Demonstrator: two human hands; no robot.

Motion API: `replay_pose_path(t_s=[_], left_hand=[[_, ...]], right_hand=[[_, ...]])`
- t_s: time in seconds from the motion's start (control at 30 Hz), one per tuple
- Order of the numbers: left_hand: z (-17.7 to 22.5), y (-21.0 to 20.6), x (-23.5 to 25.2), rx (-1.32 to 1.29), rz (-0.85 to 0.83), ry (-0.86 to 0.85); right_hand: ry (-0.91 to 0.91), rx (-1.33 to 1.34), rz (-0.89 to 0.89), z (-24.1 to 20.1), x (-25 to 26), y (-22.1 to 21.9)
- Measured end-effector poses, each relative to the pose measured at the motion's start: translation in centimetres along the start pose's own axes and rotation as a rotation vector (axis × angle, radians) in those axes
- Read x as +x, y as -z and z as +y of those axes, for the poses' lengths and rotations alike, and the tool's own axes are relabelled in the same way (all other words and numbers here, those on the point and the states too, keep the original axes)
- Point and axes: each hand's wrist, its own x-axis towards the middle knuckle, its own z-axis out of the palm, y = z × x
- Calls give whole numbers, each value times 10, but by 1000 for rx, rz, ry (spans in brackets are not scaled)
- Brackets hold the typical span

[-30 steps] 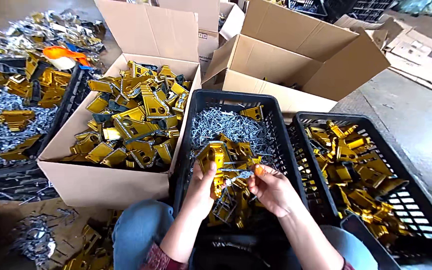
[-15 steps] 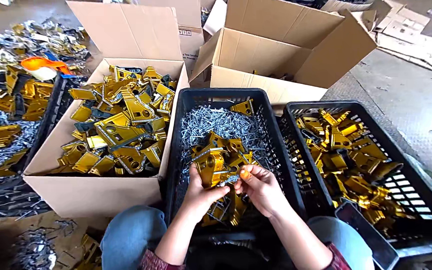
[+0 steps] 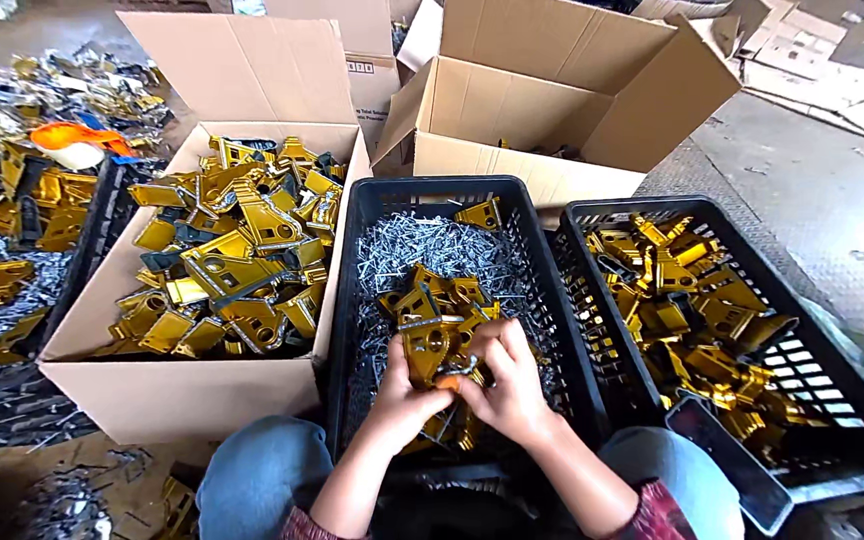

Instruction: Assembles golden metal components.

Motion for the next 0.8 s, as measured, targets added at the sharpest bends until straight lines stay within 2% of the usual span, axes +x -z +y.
replay_pose_path(t_s=[0.13, 0.23, 0.33, 0.4, 0.5, 0.57, 0.6, 0.7, 0.77, 0.8], left_hand=[[-3, 3, 0, 207, 30, -82], [1, 7, 1, 106, -15, -55], [2, 8, 3, 48, -42, -30], [2, 8, -1, -60, -85, 0], [5, 6, -6, -272, -93, 88], [9, 6, -5, -378, -74, 156], [9, 9, -4, -428, -100, 180], [6, 14, -2, -572, -187, 199], [6, 14, -1, -609, -165, 186], [8, 14, -2, -590, -143, 168]], right_hand=[[-38, 5, -2, 0, -3, -4], [-240, 241, 33, -1, -5, -11], [-258, 340, 45, -1, -5, -16], [-272, 431, -1, 4, -4, -14], [-336, 628, -193, 16, 2, -3], [-254, 571, -286, 20, 6, 3], [-211, 533, -277, 19, 6, 4], [-138, 367, -60, 15, 7, 6], [-62, 93, 64, 17, 9, 11], [-40, -38, 63, 19, 10, 15]])
